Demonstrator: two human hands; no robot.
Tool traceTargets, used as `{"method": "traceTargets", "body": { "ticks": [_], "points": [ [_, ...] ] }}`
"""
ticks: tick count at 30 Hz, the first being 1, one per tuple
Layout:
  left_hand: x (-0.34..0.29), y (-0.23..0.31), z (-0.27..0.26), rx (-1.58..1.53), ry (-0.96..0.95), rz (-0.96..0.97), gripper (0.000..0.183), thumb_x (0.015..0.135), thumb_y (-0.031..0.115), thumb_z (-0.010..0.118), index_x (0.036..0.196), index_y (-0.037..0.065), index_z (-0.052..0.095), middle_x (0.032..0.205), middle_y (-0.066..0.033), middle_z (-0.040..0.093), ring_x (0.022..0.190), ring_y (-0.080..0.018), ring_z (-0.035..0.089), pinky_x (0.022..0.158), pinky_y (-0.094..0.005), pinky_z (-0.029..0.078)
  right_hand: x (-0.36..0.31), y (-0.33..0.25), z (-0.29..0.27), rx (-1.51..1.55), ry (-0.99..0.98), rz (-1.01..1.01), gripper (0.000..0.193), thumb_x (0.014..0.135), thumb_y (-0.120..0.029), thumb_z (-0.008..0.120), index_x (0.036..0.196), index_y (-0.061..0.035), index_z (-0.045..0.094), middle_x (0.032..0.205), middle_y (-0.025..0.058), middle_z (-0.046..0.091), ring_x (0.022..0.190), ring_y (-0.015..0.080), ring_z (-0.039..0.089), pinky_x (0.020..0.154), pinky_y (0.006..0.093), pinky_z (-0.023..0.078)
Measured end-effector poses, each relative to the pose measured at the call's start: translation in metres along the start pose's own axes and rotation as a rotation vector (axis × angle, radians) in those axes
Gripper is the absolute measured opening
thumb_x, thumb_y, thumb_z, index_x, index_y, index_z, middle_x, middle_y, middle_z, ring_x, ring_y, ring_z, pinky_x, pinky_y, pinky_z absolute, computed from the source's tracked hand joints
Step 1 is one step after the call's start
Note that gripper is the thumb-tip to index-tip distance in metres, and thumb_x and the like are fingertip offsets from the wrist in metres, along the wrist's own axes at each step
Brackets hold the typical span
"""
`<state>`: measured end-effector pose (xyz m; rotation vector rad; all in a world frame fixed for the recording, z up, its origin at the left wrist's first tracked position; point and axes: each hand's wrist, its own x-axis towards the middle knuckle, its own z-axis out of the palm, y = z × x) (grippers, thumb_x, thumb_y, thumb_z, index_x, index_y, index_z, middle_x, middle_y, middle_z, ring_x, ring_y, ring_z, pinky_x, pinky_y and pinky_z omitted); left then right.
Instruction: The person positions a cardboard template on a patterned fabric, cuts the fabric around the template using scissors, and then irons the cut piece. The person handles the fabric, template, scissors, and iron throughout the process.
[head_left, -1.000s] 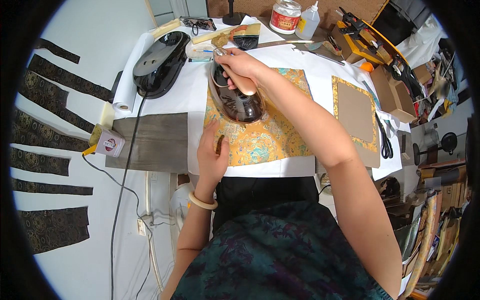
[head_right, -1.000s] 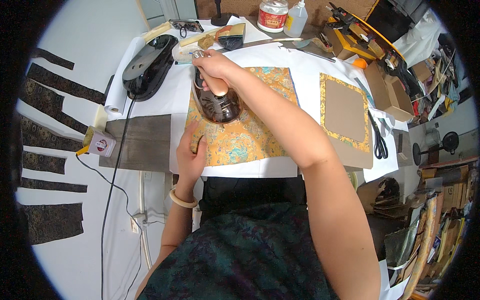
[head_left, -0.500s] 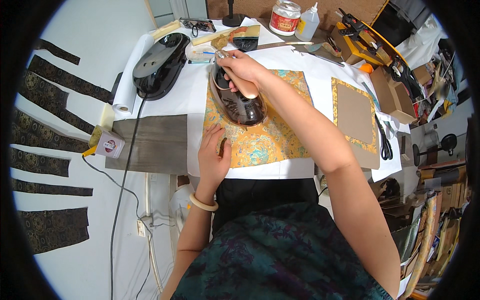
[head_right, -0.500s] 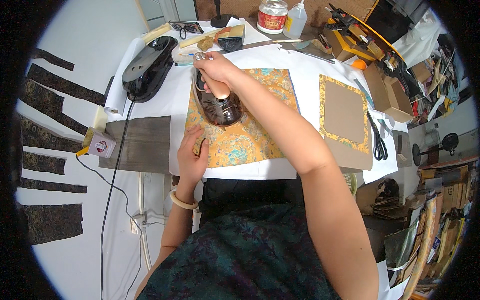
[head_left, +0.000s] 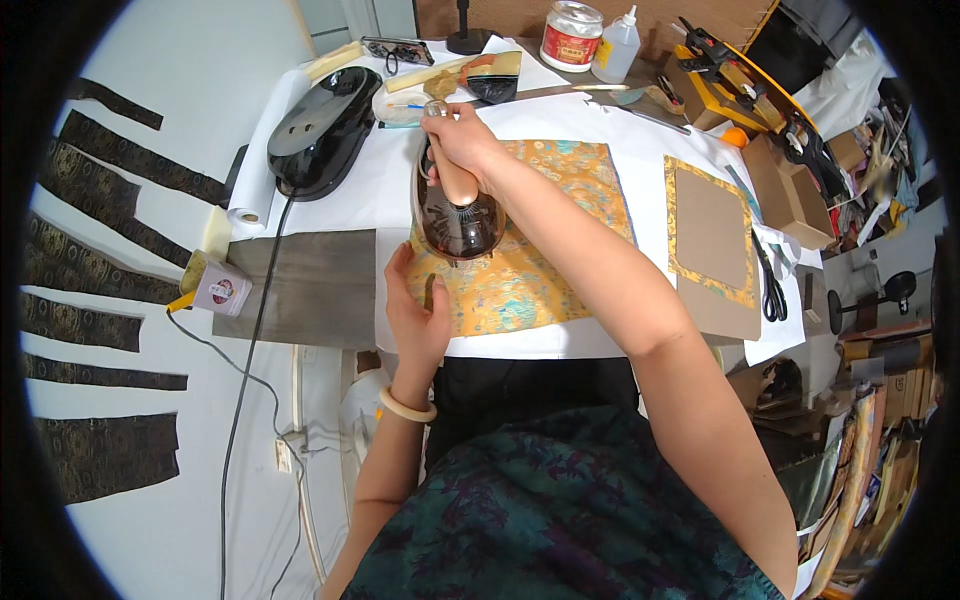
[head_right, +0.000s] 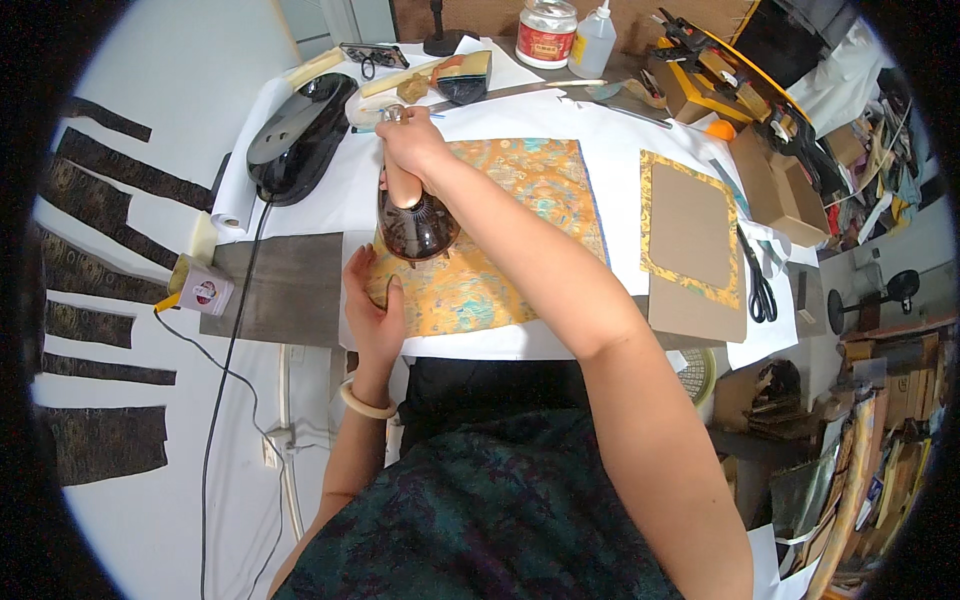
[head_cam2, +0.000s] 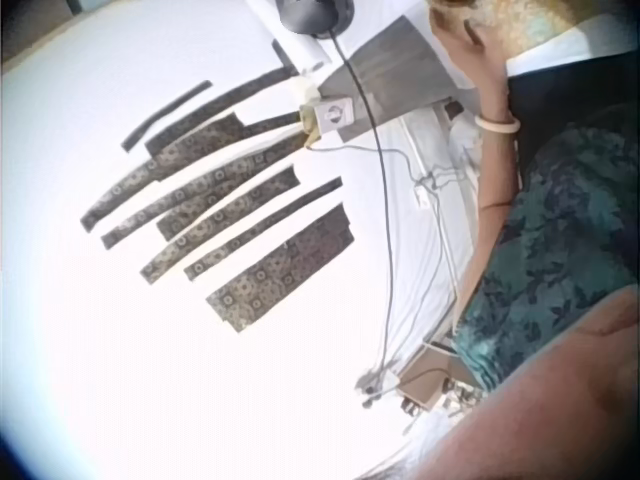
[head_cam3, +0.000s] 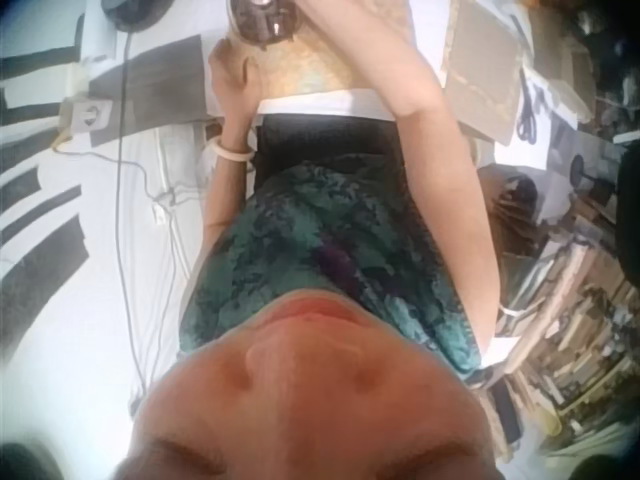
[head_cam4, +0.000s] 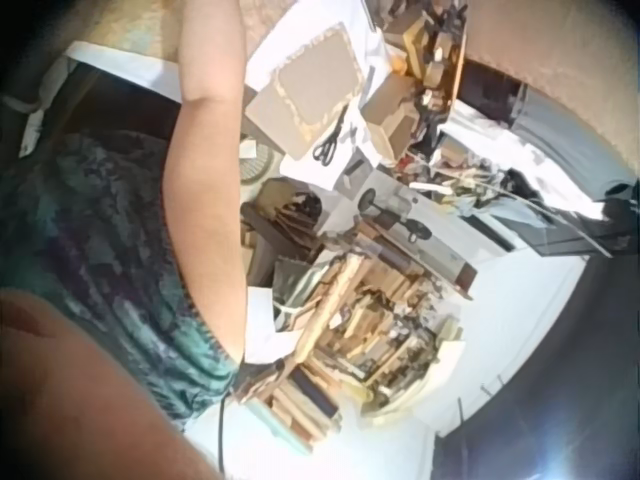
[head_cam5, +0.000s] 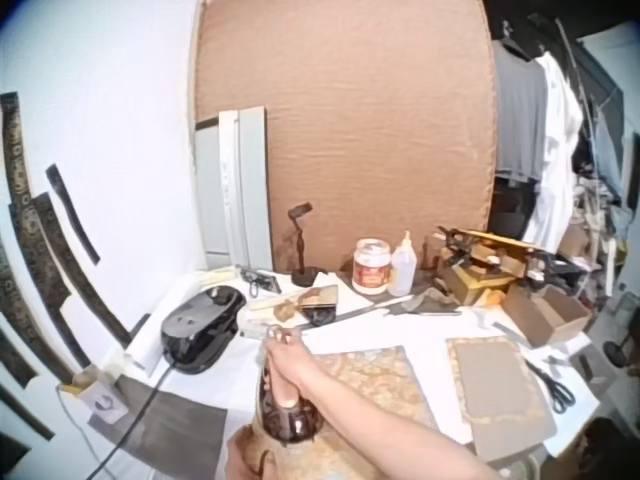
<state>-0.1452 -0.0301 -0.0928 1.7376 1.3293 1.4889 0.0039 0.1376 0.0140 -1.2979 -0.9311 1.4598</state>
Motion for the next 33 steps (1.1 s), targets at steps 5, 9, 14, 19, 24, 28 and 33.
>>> {"method": "traceTargets", "body": {
  "ticks": [5, 9, 14, 19, 24, 28, 33],
  "points": [
    [0.009, 0.040, -0.014, -0.026, 0.110, 0.205, 0.037, 0.090, -0.002, 0.062, 0.127, -0.006, 0.058, 0.127, -0.0215, 0.064, 0.115, -0.0327, 0.065, 0.099, -0.0394, 0.051, -0.004, -0.005, 0.003, -0.047, 0.014, -0.001, 0.053, 0.099, -0.025, 0.065, 0.140, -0.0100, 0.034, 0.082, 0.0117, 0.061, 0.055, 0.0225, 0.062, 0.047, 0.0405, 0.058],
    [0.024, 0.191, -0.041, -0.324, -0.199, 0.642, 0.015, 0.084, -0.003, 0.065, 0.098, 0.001, 0.067, 0.101, -0.0140, 0.073, 0.081, -0.0285, 0.069, 0.072, -0.0376, 0.056, 0.026, 0.013, -0.005, -0.250, 0.113, -0.139, 0.060, 0.093, -0.032, 0.068, 0.139, -0.0015, 0.044, 0.103, 0.0203, 0.064, 0.079, 0.0320, 0.067, 0.069, 0.0432, 0.057],
    [0.023, 0.256, -0.028, -0.791, -0.475, 1.033, 0.006, 0.091, 0.006, 0.065, 0.089, 0.005, 0.072, 0.102, -0.0094, 0.072, 0.078, -0.0214, 0.066, 0.061, -0.0298, 0.051, 0.025, 0.017, -0.010, -0.581, 0.253, -0.227, 0.084, 0.080, -0.047, 0.073, 0.144, 0.0020, 0.049, 0.131, 0.0289, 0.066, 0.122, 0.0398, 0.065, 0.105, 0.0424, 0.049],
    [-0.006, 0.269, -0.031, -0.957, -0.191, 0.791, 0.008, 0.090, 0.008, 0.072, 0.086, 0.001, 0.072, 0.094, -0.0073, 0.067, 0.078, -0.0210, 0.064, 0.053, -0.0296, 0.048, 0.022, 0.014, -0.010, -0.586, 0.244, -0.269, 0.079, 0.077, -0.042, 0.075, 0.142, -0.0022, 0.051, 0.129, 0.0268, 0.067, 0.121, 0.0409, 0.064, 0.105, 0.0429, 0.049],
    [0.008, 0.264, -0.050, -0.502, -0.075, 0.866, 0.013, 0.088, 0.014, 0.079, 0.084, 0.002, 0.076, 0.087, -0.0061, 0.072, 0.066, -0.0156, 0.065, 0.052, -0.0256, 0.050, 0.038, 0.027, -0.004, -0.319, 0.165, -0.216, 0.076, 0.077, -0.036, 0.077, 0.141, -0.0037, 0.050, 0.126, 0.0247, 0.068, 0.117, 0.0378, 0.067, 0.102, 0.0422, 0.051],
    [0.038, 0.253, -0.109, -0.241, -0.443, 0.716, 0.011, 0.091, 0.013, 0.068, 0.083, 0.005, 0.071, 0.096, -0.0096, 0.076, 0.075, -0.0174, 0.070, 0.056, -0.0278, 0.052, 0.027, 0.029, -0.025, -0.282, 0.204, -0.219, 0.075, 0.078, -0.035, 0.076, 0.141, -0.0034, 0.048, 0.124, 0.0258, 0.068, 0.115, 0.0389, 0.068, 0.101, 0.0420, 0.051],
    [0.082, 0.151, -0.047, -0.466, 0.073, 0.202, 0.018, 0.100, -0.001, 0.055, 0.114, -0.007, 0.065, 0.103, -0.0161, 0.072, 0.083, -0.0172, 0.069, 0.077, -0.0301, 0.055, 0.002, 0.028, -0.048, -0.247, 0.254, -0.196, 0.073, 0.079, -0.035, 0.076, 0.140, -0.0042, 0.048, 0.120, 0.0261, 0.069, 0.106, 0.0379, 0.071, 0.094, 0.0421, 0.055]
  ]
}}
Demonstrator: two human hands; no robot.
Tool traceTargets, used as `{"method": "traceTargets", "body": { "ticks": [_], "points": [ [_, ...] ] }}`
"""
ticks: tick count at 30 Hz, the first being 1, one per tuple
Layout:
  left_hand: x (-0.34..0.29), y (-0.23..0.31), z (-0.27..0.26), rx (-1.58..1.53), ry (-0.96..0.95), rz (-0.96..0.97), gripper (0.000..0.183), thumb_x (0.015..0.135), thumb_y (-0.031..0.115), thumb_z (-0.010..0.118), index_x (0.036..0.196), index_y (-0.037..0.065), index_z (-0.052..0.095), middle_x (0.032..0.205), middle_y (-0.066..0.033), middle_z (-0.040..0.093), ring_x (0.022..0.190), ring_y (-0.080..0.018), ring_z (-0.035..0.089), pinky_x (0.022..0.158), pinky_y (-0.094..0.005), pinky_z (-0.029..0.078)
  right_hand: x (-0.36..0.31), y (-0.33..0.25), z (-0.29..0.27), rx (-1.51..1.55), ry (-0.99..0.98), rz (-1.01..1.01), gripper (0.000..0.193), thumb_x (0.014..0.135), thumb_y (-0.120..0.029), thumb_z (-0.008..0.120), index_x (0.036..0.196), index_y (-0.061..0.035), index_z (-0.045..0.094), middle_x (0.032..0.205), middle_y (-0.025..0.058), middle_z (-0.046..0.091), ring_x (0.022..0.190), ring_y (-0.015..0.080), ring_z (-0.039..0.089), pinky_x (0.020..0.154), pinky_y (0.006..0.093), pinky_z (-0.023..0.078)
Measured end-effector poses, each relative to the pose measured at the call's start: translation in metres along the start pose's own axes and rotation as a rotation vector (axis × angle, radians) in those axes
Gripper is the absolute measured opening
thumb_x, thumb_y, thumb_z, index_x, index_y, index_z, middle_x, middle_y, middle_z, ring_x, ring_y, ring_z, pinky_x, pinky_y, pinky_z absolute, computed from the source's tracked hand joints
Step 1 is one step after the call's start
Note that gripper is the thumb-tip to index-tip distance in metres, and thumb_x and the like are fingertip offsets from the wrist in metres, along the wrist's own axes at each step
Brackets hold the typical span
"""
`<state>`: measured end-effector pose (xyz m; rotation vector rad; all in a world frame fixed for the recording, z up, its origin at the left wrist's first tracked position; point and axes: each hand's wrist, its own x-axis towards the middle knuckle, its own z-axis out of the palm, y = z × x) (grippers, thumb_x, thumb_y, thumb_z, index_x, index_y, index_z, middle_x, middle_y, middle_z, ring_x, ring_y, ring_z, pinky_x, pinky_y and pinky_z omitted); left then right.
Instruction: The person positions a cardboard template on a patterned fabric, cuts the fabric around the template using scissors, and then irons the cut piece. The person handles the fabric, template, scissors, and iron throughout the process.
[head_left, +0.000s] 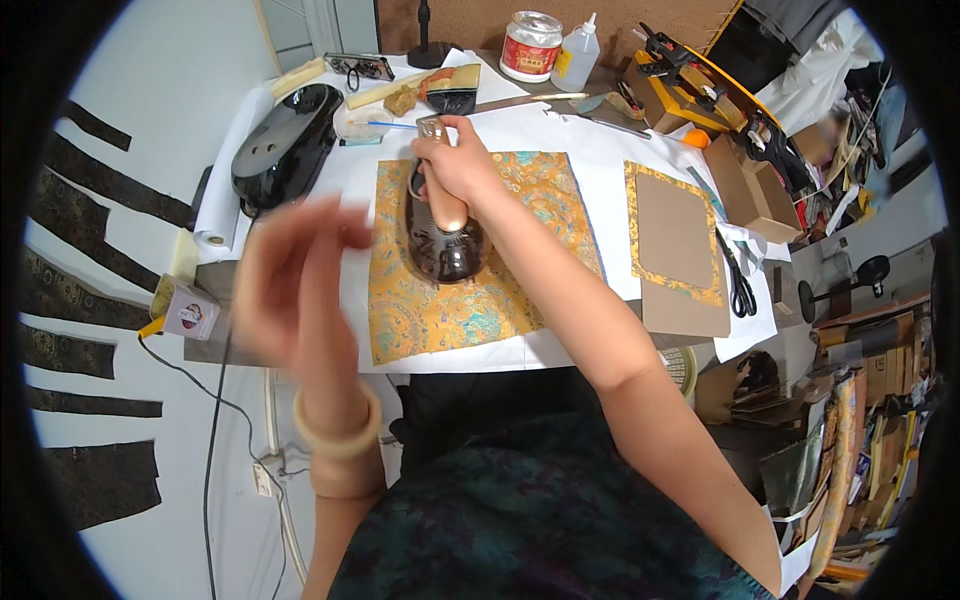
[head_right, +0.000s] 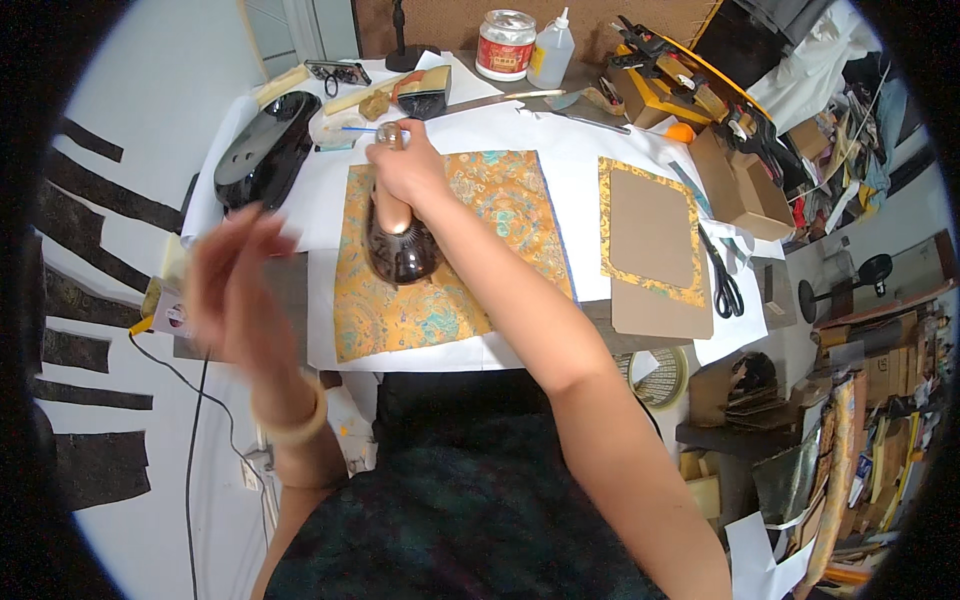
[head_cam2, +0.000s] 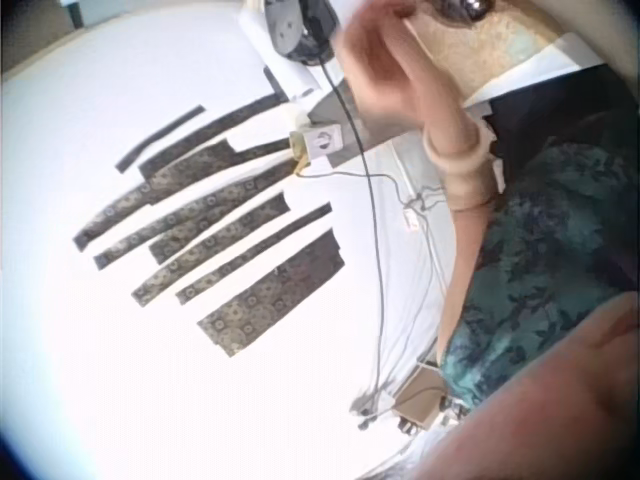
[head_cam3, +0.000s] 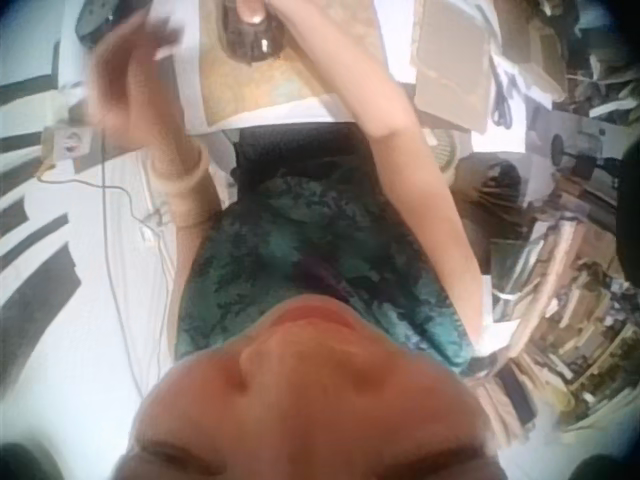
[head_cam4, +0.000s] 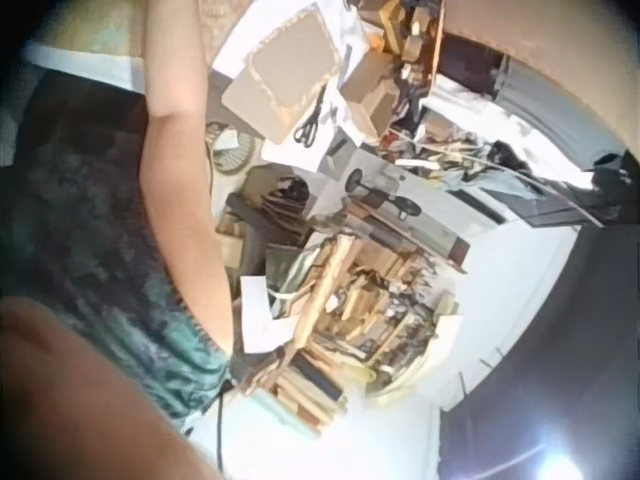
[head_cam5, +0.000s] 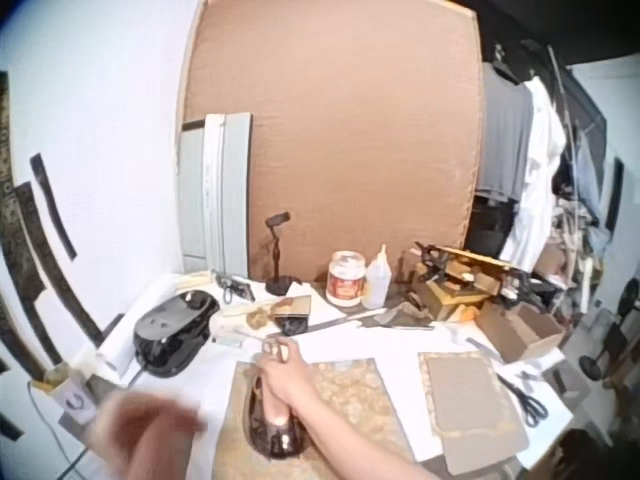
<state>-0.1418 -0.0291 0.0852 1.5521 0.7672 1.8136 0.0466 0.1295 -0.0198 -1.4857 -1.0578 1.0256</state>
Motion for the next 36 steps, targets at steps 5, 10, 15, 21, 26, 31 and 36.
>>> {"method": "traceTargets", "body": {
  "ticks": [5, 10, 15, 21, 26, 31, 36],
  "points": [
    [0.029, -0.193, 0.009, 0.230, -0.257, -0.236, 0.028, 0.102, 0.001, 0.052, 0.128, -0.004, 0.061, 0.118, -0.0143, 0.072, 0.113, -0.0206, 0.067, 0.099, -0.0338, 0.051, -0.030, -0.030, -0.013, 0.174, -0.046, 0.101, 0.070, 0.084, -0.020, 0.073, 0.145, -0.0052, 0.040, 0.107, 0.0226, 0.069, 0.077, 0.0315, 0.073, 0.063, 0.0421, 0.059],
    [0.029, -0.258, 0.013, 0.535, -0.576, -0.318, 0.035, 0.104, 0.003, 0.045, 0.135, -0.003, 0.060, 0.135, -0.0257, 0.064, 0.131, -0.0419, 0.059, 0.109, -0.0431, 0.046, -0.038, -0.033, -0.025, 0.321, -0.161, 0.174, 0.082, 0.088, -0.027, 0.077, 0.152, -0.0030, 0.033, 0.104, 0.0201, 0.067, 0.074, 0.0256, 0.068, 0.063, 0.0399, 0.058],
    [0.016, -0.286, 0.008, 0.669, -0.601, -0.074, 0.039, 0.103, 0.003, 0.046, 0.139, -0.003, 0.059, 0.148, -0.0263, 0.054, 0.146, -0.0409, 0.043, 0.123, -0.0464, 0.033, -0.079, -0.020, -0.039, -0.050, 0.011, -0.083, 0.099, 0.089, -0.037, 0.074, 0.162, 0.0003, 0.019, 0.112, 0.0208, 0.068, 0.102, 0.0323, 0.070, 0.091, 0.0390, 0.055],
    [0.017, -0.288, 0.007, 0.639, -0.593, -0.068, 0.036, 0.102, 0.006, 0.048, 0.135, -0.003, 0.063, 0.145, -0.0253, 0.057, 0.143, -0.0409, 0.047, 0.123, -0.0476, 0.031, -0.096, -0.015, -0.032, -0.296, 0.050, -0.314, 0.075, 0.092, -0.027, 0.068, 0.159, -0.0143, 0.037, 0.124, 0.0235, 0.069, 0.112, 0.0420, 0.068, 0.097, 0.0443, 0.053],
    [0.020, -0.293, 0.005, 0.565, -0.589, -0.055, 0.035, 0.102, 0.011, 0.054, 0.131, -0.003, 0.066, 0.139, -0.0252, 0.062, 0.138, -0.0414, 0.052, 0.120, -0.0477, 0.036, -0.099, -0.017, -0.034, -0.355, 0.075, -0.349, 0.058, 0.092, -0.029, 0.065, 0.148, -0.0146, 0.055, 0.114, 0.0249, 0.072, 0.106, 0.0435, 0.068, 0.094, 0.0469, 0.054],
    [0.022, -0.294, 0.001, 0.537, -0.611, -0.124, 0.035, 0.101, 0.011, 0.055, 0.132, -0.003, 0.066, 0.138, -0.0254, 0.063, 0.137, -0.0412, 0.053, 0.119, -0.0474, 0.038, -0.102, -0.020, -0.040, -0.400, 0.059, -0.336, 0.060, 0.093, -0.035, 0.063, 0.149, -0.0164, 0.055, 0.093, 0.0235, 0.073, 0.090, 0.0437, 0.071, 0.084, 0.0483, 0.056],
    [0.022, -0.289, 0.002, 0.555, -0.620, -0.098, 0.036, 0.100, 0.011, 0.057, 0.132, -0.004, 0.065, 0.142, -0.0254, 0.060, 0.138, -0.0420, 0.052, 0.118, -0.0469, 0.039, -0.106, -0.024, -0.049, -0.354, 0.028, -0.308, 0.062, 0.091, -0.035, 0.057, 0.150, -0.0158, 0.054, 0.092, 0.0249, 0.074, 0.089, 0.0477, 0.069, 0.088, 0.0532, 0.055]
  ]
}}
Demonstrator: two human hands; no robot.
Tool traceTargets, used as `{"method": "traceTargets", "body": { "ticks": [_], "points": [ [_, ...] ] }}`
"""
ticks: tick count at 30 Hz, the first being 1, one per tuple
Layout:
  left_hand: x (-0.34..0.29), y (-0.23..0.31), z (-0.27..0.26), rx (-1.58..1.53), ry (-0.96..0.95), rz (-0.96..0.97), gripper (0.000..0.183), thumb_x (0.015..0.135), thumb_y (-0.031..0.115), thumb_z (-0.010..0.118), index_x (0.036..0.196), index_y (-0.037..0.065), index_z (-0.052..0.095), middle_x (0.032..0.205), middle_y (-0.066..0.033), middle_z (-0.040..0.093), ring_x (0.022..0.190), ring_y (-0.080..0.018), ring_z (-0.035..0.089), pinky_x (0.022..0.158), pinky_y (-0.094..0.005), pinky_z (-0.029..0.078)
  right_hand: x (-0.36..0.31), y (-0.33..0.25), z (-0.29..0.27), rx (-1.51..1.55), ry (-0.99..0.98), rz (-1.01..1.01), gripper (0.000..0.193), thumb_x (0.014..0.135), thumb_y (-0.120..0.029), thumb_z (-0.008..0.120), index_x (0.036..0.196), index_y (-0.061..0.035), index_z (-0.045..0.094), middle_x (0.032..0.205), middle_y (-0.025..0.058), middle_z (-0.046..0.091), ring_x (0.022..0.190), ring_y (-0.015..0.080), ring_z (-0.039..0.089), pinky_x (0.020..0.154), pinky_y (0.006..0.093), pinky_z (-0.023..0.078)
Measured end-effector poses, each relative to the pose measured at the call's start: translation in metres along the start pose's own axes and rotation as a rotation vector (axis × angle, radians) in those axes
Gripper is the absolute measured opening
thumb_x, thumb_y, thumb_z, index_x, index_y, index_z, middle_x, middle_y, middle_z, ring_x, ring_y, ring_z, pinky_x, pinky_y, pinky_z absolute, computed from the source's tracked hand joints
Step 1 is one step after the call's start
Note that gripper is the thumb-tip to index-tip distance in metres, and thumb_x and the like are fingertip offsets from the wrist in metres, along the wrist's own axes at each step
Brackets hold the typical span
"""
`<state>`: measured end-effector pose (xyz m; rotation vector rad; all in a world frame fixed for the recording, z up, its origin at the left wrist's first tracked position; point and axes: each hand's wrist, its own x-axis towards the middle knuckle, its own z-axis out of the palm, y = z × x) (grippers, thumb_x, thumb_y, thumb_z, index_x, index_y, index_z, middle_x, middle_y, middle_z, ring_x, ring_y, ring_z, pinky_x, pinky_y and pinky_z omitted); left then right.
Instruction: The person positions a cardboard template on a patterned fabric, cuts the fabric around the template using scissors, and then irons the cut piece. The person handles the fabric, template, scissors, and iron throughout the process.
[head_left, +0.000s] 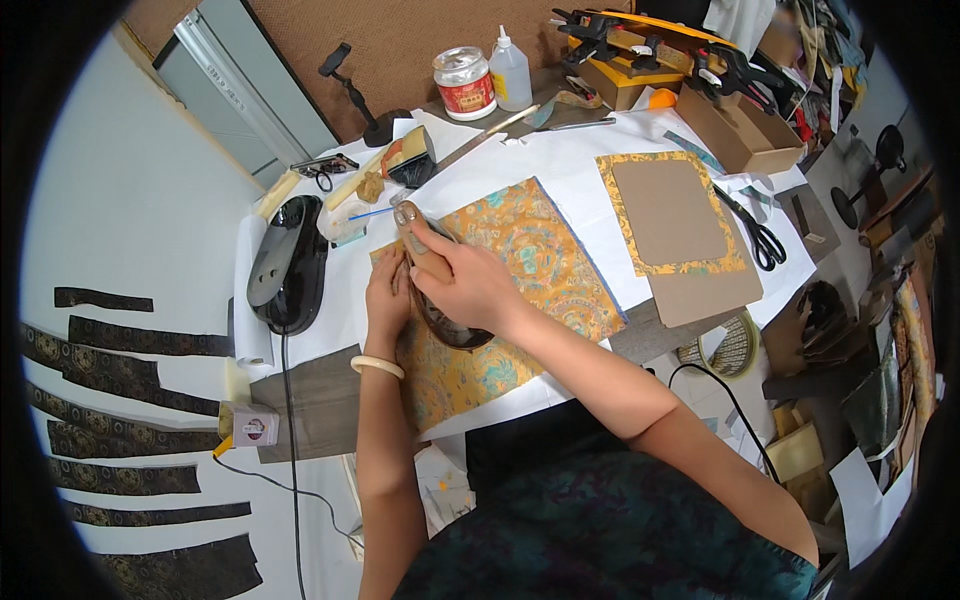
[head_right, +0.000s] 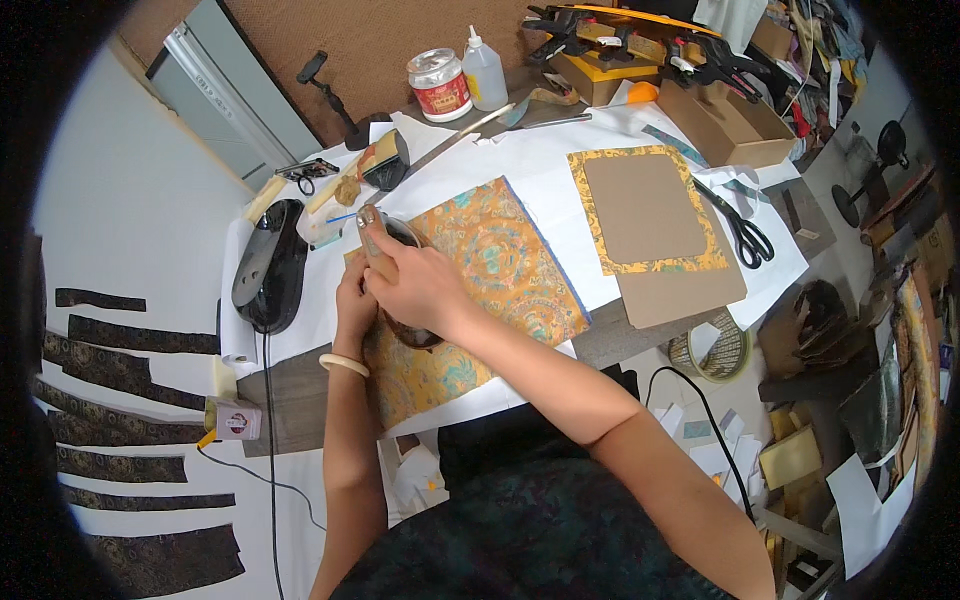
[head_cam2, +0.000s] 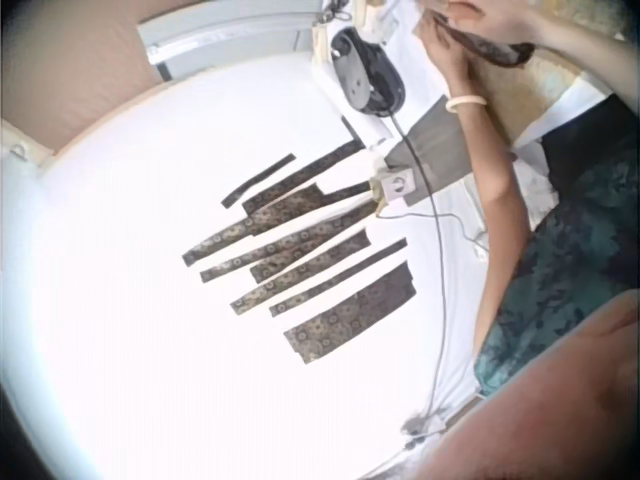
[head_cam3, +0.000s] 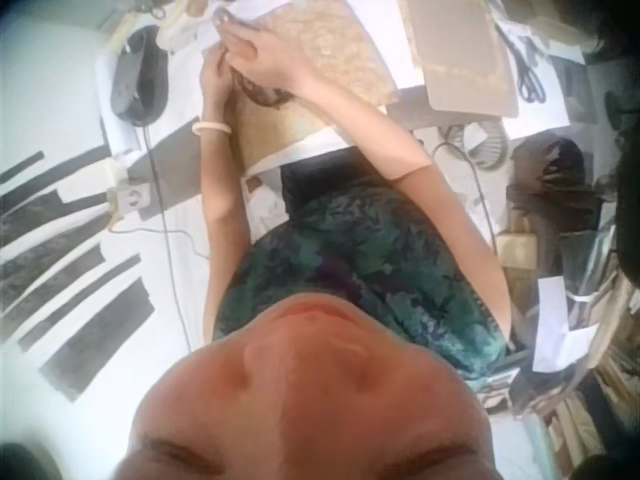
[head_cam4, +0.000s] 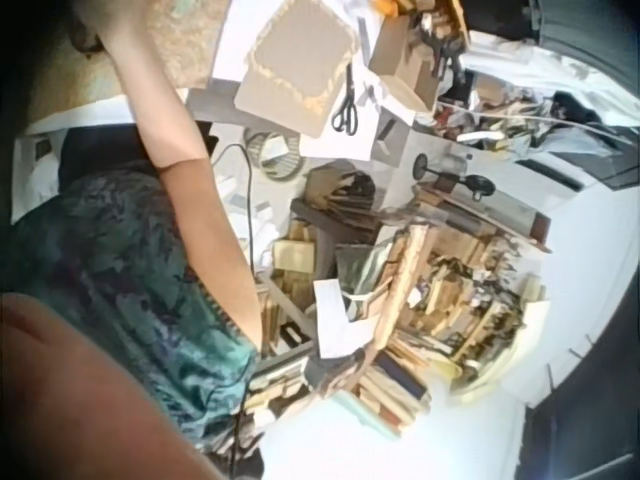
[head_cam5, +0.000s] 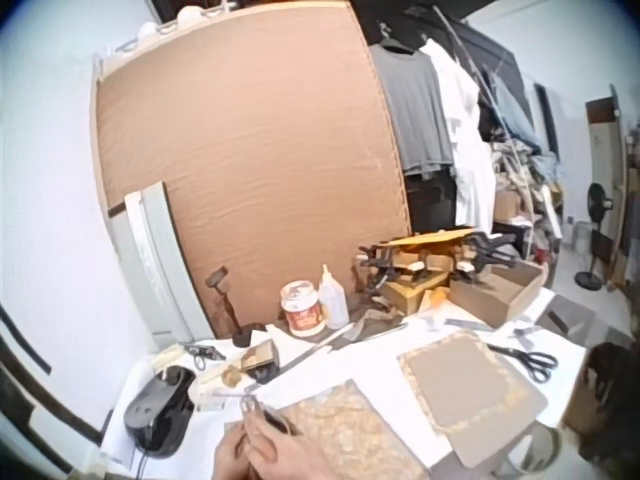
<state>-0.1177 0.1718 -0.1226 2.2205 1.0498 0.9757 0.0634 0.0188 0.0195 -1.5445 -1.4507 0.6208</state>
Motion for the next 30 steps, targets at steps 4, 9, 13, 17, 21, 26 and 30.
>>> {"method": "traceTargets", "body": {
  "ticks": [4, 9, 13, 17, 21, 26, 30],
  "points": [
    [0.000, 0.005, 0.000, 0.066, -0.008, 0.029, 0.037, 0.100, 0.013, 0.059, 0.133, -0.004, 0.063, 0.146, -0.0255, 0.057, 0.140, -0.0421, 0.050, 0.119, -0.0463, 0.038, -0.002, 0.017, 0.000, 0.007, 0.094, 0.015, 0.061, 0.092, -0.036, 0.061, 0.150, -0.0193, 0.055, 0.086, 0.0216, 0.072, 0.083, 0.0437, 0.069, 0.082, 0.0494, 0.055],
    [-0.006, 0.015, -0.001, 0.191, -0.036, 0.053, 0.042, 0.100, 0.015, 0.060, 0.137, -0.005, 0.060, 0.151, -0.0255, 0.053, 0.145, -0.0433, 0.043, 0.122, -0.0487, 0.032, -0.010, 0.017, -0.019, -0.034, 0.113, 0.077, 0.061, 0.093, -0.036, 0.069, 0.151, -0.0251, 0.055, 0.067, 0.0126, 0.063, 0.065, 0.0295, 0.065, 0.068, 0.0373, 0.053],
    [-0.005, 0.025, 0.001, 0.237, -0.077, 0.125, 0.047, 0.100, 0.016, 0.060, 0.143, -0.004, 0.056, 0.156, -0.0252, 0.047, 0.150, -0.0447, 0.035, 0.125, -0.0533, 0.024, -0.015, 0.016, -0.026, -0.012, 0.125, 0.076, 0.062, 0.092, -0.035, 0.070, 0.151, -0.0250, 0.055, 0.058, 0.0092, 0.057, 0.055, 0.0250, 0.060, 0.061, 0.0362, 0.049],
    [-0.004, 0.033, 0.001, 0.234, -0.168, 0.176, 0.048, 0.103, 0.021, 0.058, 0.147, 0.002, 0.054, 0.159, -0.0257, 0.043, 0.153, -0.0438, 0.031, 0.126, -0.0548, 0.017, -0.015, 0.017, -0.025, -0.011, 0.138, 0.070, 0.062, 0.092, -0.034, 0.070, 0.151, -0.0241, 0.056, 0.057, 0.0086, 0.056, 0.053, 0.0238, 0.059, 0.059, 0.0360, 0.048],
    [-0.006, 0.034, 0.002, 0.286, -0.229, 0.153, 0.051, 0.103, 0.024, 0.059, 0.150, 0.005, 0.053, 0.162, -0.0240, 0.040, 0.154, -0.0424, 0.029, 0.126, -0.0557, 0.014, -0.015, 0.017, -0.026, -0.007, 0.133, 0.054, 0.062, 0.092, -0.034, 0.070, 0.151, -0.0239, 0.055, 0.057, 0.0086, 0.057, 0.053, 0.0230, 0.059, 0.058, 0.0353, 0.048],
    [-0.007, 0.031, -0.001, 0.253, -0.232, 0.127, 0.052, 0.102, 0.026, 0.060, 0.150, 0.006, 0.054, 0.162, -0.0218, 0.040, 0.154, -0.0408, 0.030, 0.126, -0.0555, 0.015, -0.016, 0.004, -0.034, 0.001, 0.061, 0.116, 0.060, 0.090, -0.033, 0.065, 0.147, -0.0155, 0.058, 0.074, 0.0186, 0.070, 0.077, 0.0405, 0.070, 0.075, 0.0469, 0.056],
    [-0.004, 0.031, 0.000, 0.244, -0.226, 0.123, 0.052, 0.102, 0.026, 0.061, 0.149, 0.006, 0.055, 0.161, -0.0223, 0.042, 0.153, -0.0405, 0.031, 0.127, -0.0545, 0.015, -0.016, 0.005, -0.036, 0.008, 0.048, 0.123, 0.059, 0.091, -0.034, 0.064, 0.147, -0.0166, 0.058, 0.078, 0.0197, 0.071, 0.081, 0.0412, 0.071, 0.077, 0.0473, 0.056]
  ]
}}
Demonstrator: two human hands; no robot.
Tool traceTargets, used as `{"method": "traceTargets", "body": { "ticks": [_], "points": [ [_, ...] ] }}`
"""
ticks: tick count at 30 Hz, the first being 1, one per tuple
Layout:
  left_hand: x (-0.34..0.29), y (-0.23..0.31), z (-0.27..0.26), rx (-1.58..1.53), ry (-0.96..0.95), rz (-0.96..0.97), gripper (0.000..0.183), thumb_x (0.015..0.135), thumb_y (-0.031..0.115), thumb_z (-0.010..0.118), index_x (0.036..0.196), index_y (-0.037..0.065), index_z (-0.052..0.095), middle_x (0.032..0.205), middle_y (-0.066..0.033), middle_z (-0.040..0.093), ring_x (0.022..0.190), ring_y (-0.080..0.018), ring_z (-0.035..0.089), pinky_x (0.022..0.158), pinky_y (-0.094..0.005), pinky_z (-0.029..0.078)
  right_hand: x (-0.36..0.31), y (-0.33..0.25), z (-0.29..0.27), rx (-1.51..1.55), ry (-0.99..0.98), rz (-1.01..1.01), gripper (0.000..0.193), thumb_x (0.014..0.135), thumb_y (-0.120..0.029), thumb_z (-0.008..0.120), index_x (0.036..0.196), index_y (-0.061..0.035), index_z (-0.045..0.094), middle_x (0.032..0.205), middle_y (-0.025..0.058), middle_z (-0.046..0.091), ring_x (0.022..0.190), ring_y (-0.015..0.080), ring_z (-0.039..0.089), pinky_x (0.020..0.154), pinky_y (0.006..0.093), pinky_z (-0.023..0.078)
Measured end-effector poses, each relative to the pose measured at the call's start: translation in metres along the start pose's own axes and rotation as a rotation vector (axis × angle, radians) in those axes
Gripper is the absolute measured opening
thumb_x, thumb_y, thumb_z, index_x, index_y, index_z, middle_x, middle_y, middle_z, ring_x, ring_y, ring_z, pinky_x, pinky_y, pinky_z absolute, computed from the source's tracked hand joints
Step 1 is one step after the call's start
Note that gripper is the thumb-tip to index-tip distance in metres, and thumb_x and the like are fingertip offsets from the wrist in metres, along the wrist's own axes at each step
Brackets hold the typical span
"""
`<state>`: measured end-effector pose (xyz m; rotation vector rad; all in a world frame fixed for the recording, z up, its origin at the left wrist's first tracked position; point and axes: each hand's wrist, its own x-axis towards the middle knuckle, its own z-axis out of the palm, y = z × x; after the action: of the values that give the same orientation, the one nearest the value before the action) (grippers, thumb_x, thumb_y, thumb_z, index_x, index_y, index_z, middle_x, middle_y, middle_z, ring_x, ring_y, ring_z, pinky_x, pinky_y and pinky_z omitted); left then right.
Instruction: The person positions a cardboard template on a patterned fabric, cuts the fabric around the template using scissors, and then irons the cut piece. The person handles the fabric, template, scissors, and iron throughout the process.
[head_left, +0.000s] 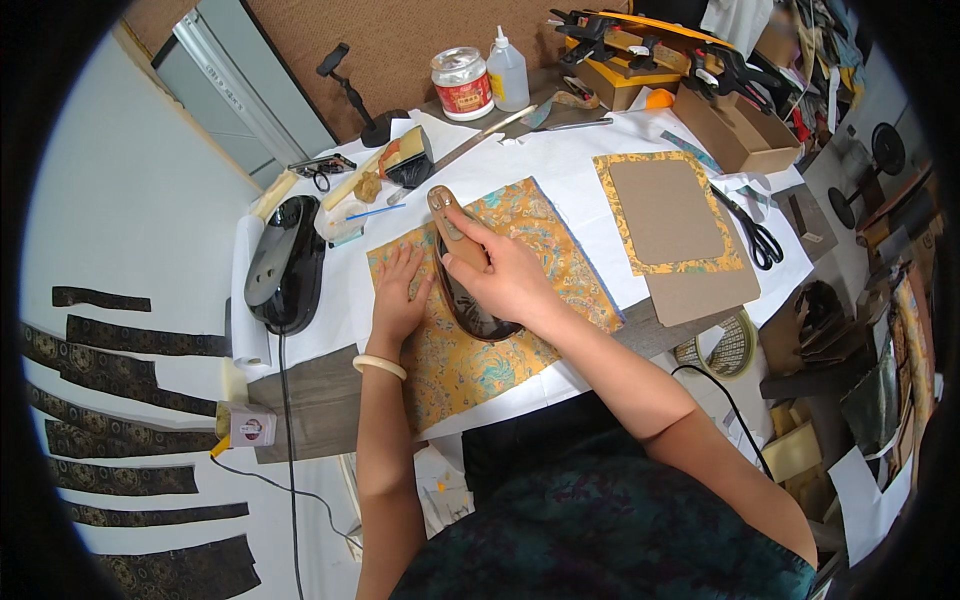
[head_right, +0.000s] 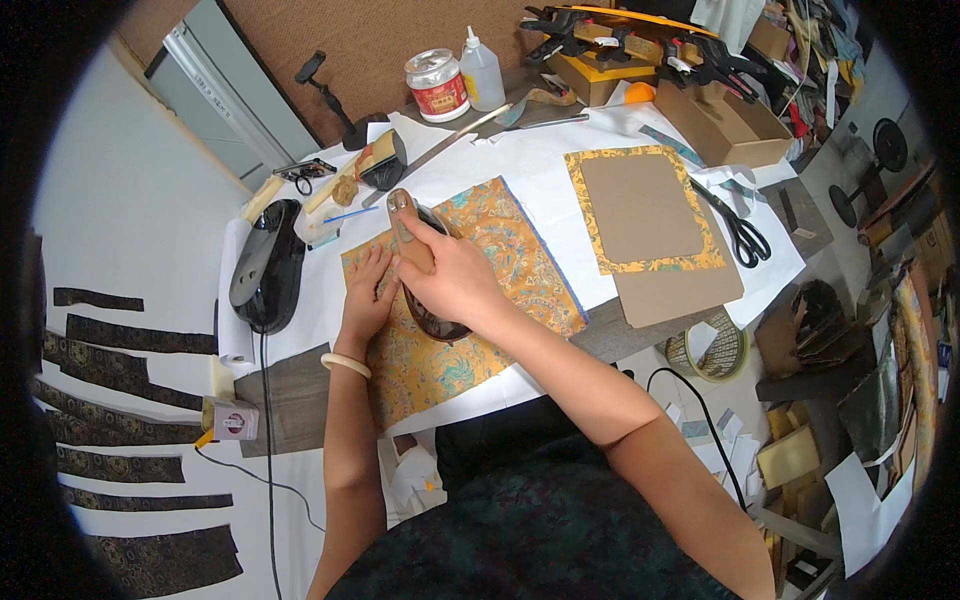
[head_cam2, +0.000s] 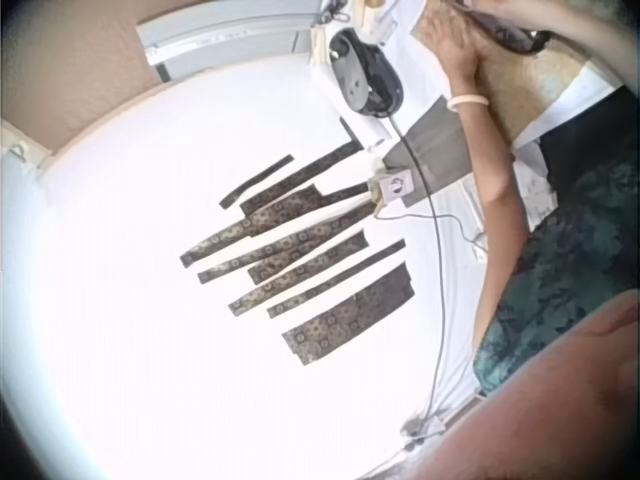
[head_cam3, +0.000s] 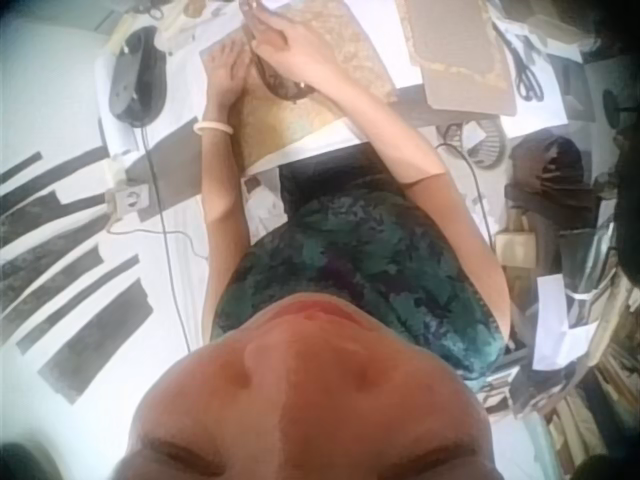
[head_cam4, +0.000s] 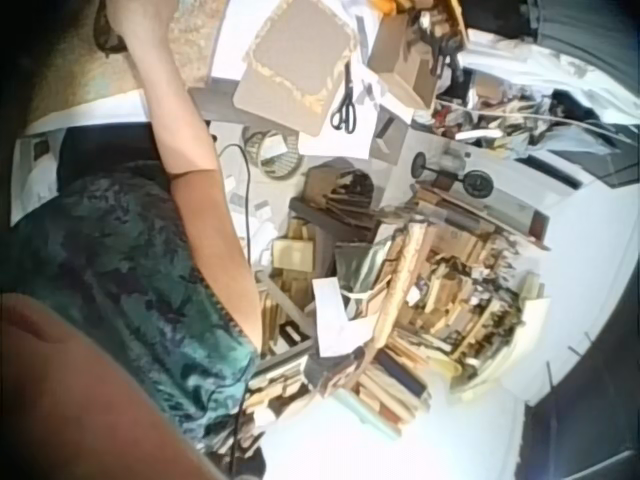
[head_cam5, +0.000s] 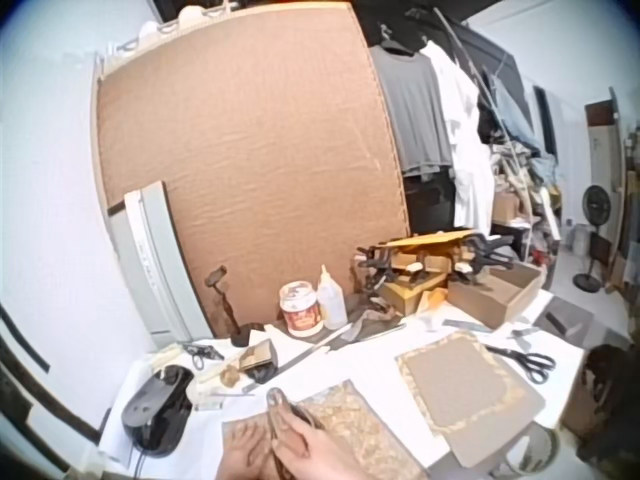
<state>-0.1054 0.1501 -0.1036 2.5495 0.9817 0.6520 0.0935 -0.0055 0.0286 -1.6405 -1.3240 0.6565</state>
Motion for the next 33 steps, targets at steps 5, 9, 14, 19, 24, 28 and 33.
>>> {"method": "traceTargets", "body": {
  "ticks": [5, 9, 14, 19, 24, 28, 33],
  "points": [
    [0.000, 0.003, 0.000, -0.014, 0.006, 0.001, 0.051, 0.102, 0.027, 0.062, 0.148, 0.006, 0.056, 0.159, -0.0236, 0.044, 0.153, -0.0416, 0.033, 0.127, -0.0530, 0.015, 0.005, 0.020, 0.009, -0.001, 0.087, -0.041, 0.061, 0.092, -0.034, 0.070, 0.151, -0.0244, 0.056, 0.072, 0.0123, 0.068, 0.062, 0.0223, 0.064, 0.068, 0.0350, 0.053],
    [-0.001, 0.000, 0.000, -0.011, 0.017, 0.004, 0.052, 0.101, 0.030, 0.063, 0.147, 0.005, 0.058, 0.160, -0.0210, 0.044, 0.153, -0.0407, 0.033, 0.126, -0.0547, 0.019, 0.004, 0.022, -0.001, 0.016, 0.071, 0.007, 0.062, 0.092, -0.032, 0.071, 0.152, -0.0247, 0.055, 0.078, 0.0125, 0.069, 0.064, 0.0198, 0.062, 0.070, 0.0329, 0.053],
    [-0.002, 0.002, 0.000, -0.015, 0.018, -0.018, 0.052, 0.100, 0.030, 0.064, 0.146, 0.005, 0.059, 0.159, -0.0202, 0.045, 0.153, -0.0400, 0.034, 0.126, -0.0538, 0.019, 0.003, 0.027, -0.019, 0.070, 0.012, 0.114, 0.061, 0.092, -0.038, 0.067, 0.151, -0.0249, 0.056, 0.096, 0.0177, 0.075, 0.093, 0.0337, 0.073, 0.086, 0.0401, 0.055],
    [-0.001, 0.001, 0.000, -0.033, 0.032, -0.016, 0.051, 0.100, 0.030, 0.065, 0.144, 0.005, 0.060, 0.159, -0.0202, 0.046, 0.152, -0.0395, 0.034, 0.126, -0.0537, 0.020, 0.002, 0.041, -0.028, 0.144, 0.059, 0.053, 0.059, 0.095, -0.027, 0.070, 0.152, -0.0249, 0.055, 0.100, 0.0086, 0.072, 0.086, 0.0174, 0.065, 0.082, 0.0300, 0.052],
    [0.000, 0.008, -0.001, -0.062, 0.038, -0.006, 0.051, 0.098, 0.024, 0.066, 0.144, 0.003, 0.060, 0.156, -0.0242, 0.049, 0.151, -0.0399, 0.037, 0.126, -0.0504, 0.018, 0.001, 0.044, -0.031, 0.109, 0.079, 0.042, 0.063, 0.092, -0.037, 0.068, 0.152, -0.0237, 0.054, 0.100, 0.0163, 0.075, 0.092, 0.0325, 0.073, 0.086, 0.0402, 0.055],
    [0.000, 0.003, -0.002, -0.061, 0.029, -0.015, 0.050, 0.098, 0.024, 0.067, 0.143, 0.003, 0.060, 0.156, -0.0223, 0.049, 0.151, -0.0382, 0.037, 0.126, -0.0495, 0.020, 0.001, 0.039, -0.026, 0.090, 0.100, 0.095, 0.073, 0.091, -0.040, 0.067, 0.157, -0.0223, 0.043, 0.102, 0.0164, 0.075, 0.092, 0.0352, 0.072, 0.084, 0.0450, 0.055],
    [0.000, 0.003, 0.000, -0.063, 0.029, -0.031, 0.050, 0.098, 0.028, 0.067, 0.142, 0.006, 0.062, 0.157, -0.0194, 0.048, 0.152, -0.0359, 0.035, 0.126, -0.0508, 0.020, -0.001, 0.032, -0.030, 0.042, 0.114, 0.086, 0.065, 0.091, -0.039, 0.066, 0.149, -0.0169, 0.045, 0.111, 0.0210, 0.073, 0.101, 0.0432, 0.070, 0.087, 0.0485, 0.054]
  ]
}}
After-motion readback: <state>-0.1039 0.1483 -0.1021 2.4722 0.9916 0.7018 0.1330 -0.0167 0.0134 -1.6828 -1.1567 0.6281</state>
